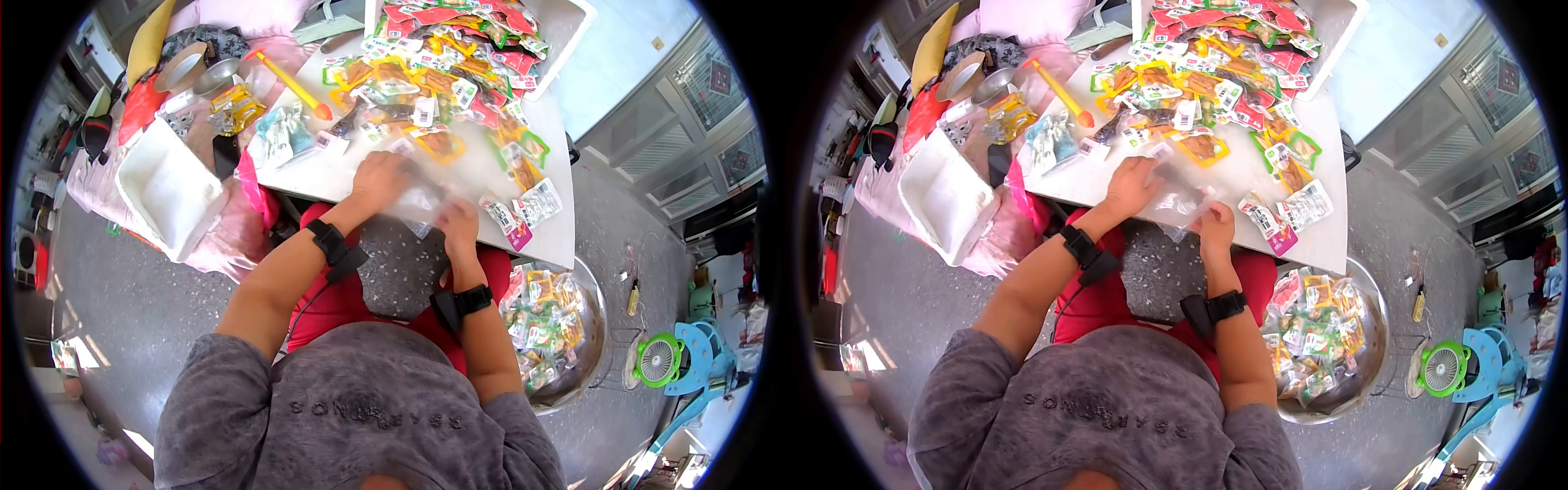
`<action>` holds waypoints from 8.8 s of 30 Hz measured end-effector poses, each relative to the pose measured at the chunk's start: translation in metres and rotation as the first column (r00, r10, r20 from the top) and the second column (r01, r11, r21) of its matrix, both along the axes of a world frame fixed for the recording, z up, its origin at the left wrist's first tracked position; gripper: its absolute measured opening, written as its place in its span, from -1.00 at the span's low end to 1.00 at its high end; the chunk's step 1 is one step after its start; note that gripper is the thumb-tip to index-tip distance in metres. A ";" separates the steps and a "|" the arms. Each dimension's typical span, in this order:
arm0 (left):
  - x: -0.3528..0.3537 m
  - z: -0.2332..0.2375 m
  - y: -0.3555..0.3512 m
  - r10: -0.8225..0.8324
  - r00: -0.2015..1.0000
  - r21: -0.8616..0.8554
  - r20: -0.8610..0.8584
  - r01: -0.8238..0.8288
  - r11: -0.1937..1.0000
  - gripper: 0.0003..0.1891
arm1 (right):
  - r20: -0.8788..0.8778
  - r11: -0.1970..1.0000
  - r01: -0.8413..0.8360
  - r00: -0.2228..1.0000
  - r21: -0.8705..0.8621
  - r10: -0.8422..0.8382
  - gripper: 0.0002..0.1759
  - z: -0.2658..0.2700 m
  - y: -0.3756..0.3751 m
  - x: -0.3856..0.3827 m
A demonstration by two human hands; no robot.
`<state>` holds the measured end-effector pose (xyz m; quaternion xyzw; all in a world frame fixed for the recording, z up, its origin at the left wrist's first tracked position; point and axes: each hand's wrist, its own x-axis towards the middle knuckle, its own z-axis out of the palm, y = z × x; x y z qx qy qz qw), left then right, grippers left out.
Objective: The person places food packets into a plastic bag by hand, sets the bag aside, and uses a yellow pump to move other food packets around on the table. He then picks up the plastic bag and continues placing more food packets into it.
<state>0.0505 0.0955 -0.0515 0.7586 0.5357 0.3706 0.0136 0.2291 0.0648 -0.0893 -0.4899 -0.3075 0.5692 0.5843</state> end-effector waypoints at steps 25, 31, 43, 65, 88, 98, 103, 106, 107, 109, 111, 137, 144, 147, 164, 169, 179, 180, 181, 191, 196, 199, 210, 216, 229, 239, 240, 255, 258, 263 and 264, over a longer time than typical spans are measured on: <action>-0.038 0.030 0.008 0.302 0.018 -0.276 0.953 0.461 0.843 -0.93 | 0.107 0.992 0.023 0.994 0.122 -0.036 -0.82 0.023 -0.021 0.011; 0.023 0.044 -0.066 0.269 -0.218 -0.047 0.938 0.689 0.723 -0.94 | -0.276 0.954 -0.295 0.915 0.045 0.296 -0.76 0.059 -0.047 0.000; 0.054 0.022 -0.089 -0.066 0.459 -0.194 0.886 0.495 0.847 -0.88 | 0.870 0.724 -0.564 0.483 0.397 -0.101 -0.30 0.070 -0.075 0.009; 0.041 0.017 -0.051 -0.105 0.973 -0.334 -0.206 0.031 0.942 -0.78 | -0.064 0.977 0.162 0.986 0.138 -0.155 -0.68 0.035 -0.087 0.072; 0.083 0.028 -0.053 -0.175 0.981 -0.439 0.078 0.192 0.878 -0.82 | -0.284 0.932 -0.360 0.891 0.038 0.356 -0.75 0.027 -0.021 0.039; 0.068 0.011 -0.061 -0.177 0.971 -0.391 0.159 0.227 0.892 -0.83 | 0.298 0.909 -0.376 0.860 -0.179 0.415 -0.89 0.029 -0.029 0.039; 0.070 0.013 -0.061 -0.170 0.961 -0.344 0.217 0.238 0.908 -0.86 | 0.159 0.898 -0.394 0.891 -0.196 0.425 -0.92 0.019 -0.014 0.015; 0.065 0.016 -0.060 -0.178 0.954 -0.303 0.241 0.249 0.920 -0.86 | 0.060 0.919 -0.365 0.924 -0.151 0.377 -0.92 0.021 -0.008 0.002; 0.061 0.018 -0.058 -0.181 0.951 -0.329 0.250 0.259 0.908 -0.86 | 0.082 0.916 -0.369 0.920 -0.155 0.384 -0.92 0.025 -0.010 0.003; 0.051 0.023 -0.052 -0.185 0.945 -0.383 0.270 0.281 0.880 -0.84 | 0.128 0.921 -0.352 0.919 -0.165 0.374 -0.92 0.025 -0.013 0.010; 0.037 0.011 -0.024 -0.182 0.978 -0.246 0.103 0.203 0.948 -0.82 | 0.175 0.936 -0.305 0.926 -0.179 0.335 -0.91 0.018 -0.019 0.020; -0.009 0.068 0.121 0.085 0.988 -0.061 -0.127 -0.094 0.994 -0.80 | 0.189 0.997 -0.062 0.981 0.055 0.050 -0.85 0.023 -0.025 0.034; 0.013 0.098 0.028 -0.250 0.966 0.343 0.068 0.213 0.915 -0.92 | -0.045 0.991 -0.093 0.994 0.100 0.097 -0.71 0.063 -0.039 0.039; 0.023 0.079 0.002 -0.330 0.870 0.282 0.366 0.234 0.931 -0.96 | 0.086 0.957 -0.155 0.987 0.246 0.138 -0.55 0.067 -0.048 0.034; 0.039 0.075 -0.053 0.290 0.118 -0.285 0.950 0.709 0.645 -0.96 | 0.810 0.654 -0.483 0.416 0.582 -0.414 -0.70 0.075 -0.065 0.028; 0.038 0.065 -0.057 0.146 0.201 -0.246 0.969 0.692 0.679 -0.93 | 0.489 0.874 -0.058 0.845 0.483 -0.214 -0.78 0.061 -0.070 0.039; 0.052 0.018 -0.072 -0.207 0.978 -0.152 0.003 0.205 0.967 -0.45 | -0.021 0.999 0.028 0.999 0.023 -0.027 -0.80 0.062 -0.095 0.099; 0.056 0.015 -0.069 -0.165 0.985 -0.071 -0.058 0.161 0.984 -0.43 | -0.033 0.999 0.034 0.999 0.042 -0.033 -0.80 0.067 -0.100 0.098; 0.058 0.013 -0.065 -0.119 0.986 0.014 -0.116 0.121 0.993 -0.41 | -0.029 0.999 0.020 0.999 0.037 -0.019 -0.77 0.066 -0.103 0.101; 0.050 0.003 -0.059 -0.190 0.947 -0.050 -0.261 0.183 0.982 -0.50 | 0.005 0.992 -0.102 0.995 -0.074 0.103 -0.71 0.047 -0.123 0.114; 0.050 0.003 -0.063 -0.174 0.962 -0.069 -0.211 0.162 0.984 -0.59 | -0.065 0.971 -0.210 0.977 -0.111 0.203 -0.73 0.047 -0.123 0.107; 0.049 0.001 -0.060 -0.178 0.970 -0.110 -0.168 0.161 0.981 -0.62 | -0.079 0.951 -0.267 0.963 -0.154 0.257 -0.72 0.044 -0.123 0.104; 0.049 0.007 -0.061 -0.206 0.950 -0.064 -0.234 0.196 0.979 -0.71 | -0.176 0.970 -0.227 0.962 -0.085 0.210 -0.70 0.040 -0.100 0.072; 0.050 0.029 -0.071 -0.177 0.962 0.187 -0.206 0.216 0.958 -0.83 | -0.249 0.954 -0.288 0.933 -0.086 0.260 -0.72 0.041 -0.083 0.058; 0.053 0.016 -0.072 -0.264 0.959 0.229 -0.101 0.280 0.932 -0.88 | -0.196 0.964 -0.262 0.948 -0.037 0.250 -0.89 0.029 -0.048 0.015; 0.044 0.024 -0.072 -0.253 0.967 0.189 -0.034 0.255 0.948 -0.90 | -0.133 0.848 -0.508 0.860 -0.153 0.492 -0.89 0.042 -0.045 0.009; 0.043 0.024 -0.073 -0.255 0.967 0.175 -0.030 0.256 0.951 -0.91 | -0.113 0.833 -0.522 0.853 -0.183 0.510 -0.89 0.037 -0.047 0.014; 0.038 0.028 -0.080 -0.312 0.950 0.099 0.005 0.310 0.946 -0.65 | -0.466 0.951 -0.308 0.839 0.019 0.282 -0.83 0.016 -0.021 -0.017; 0.023 0.008 -0.081 -0.274 0.961 0.141 -0.044 0.277 0.950 -0.47 | -0.426 0.927 -0.371 0.848 -0.048 0.317 -0.84 0.023 -0.037 0.001; 0.017 -0.007 -0.080 -0.213 0.959 0.206 -0.185 0.250 0.946 -0.55 | -0.201 0.955 -0.255 0.954 -0.149 0.223 -0.83 0.032 -0.058 0.017; 0.016 -0.009 -0.075 -0.226 0.956 0.222 -0.187 0.265 0.938 -0.56 | -0.126 0.962 -0.229 0.969 -0.148 0.212 -0.82 0.033 -0.060 0.020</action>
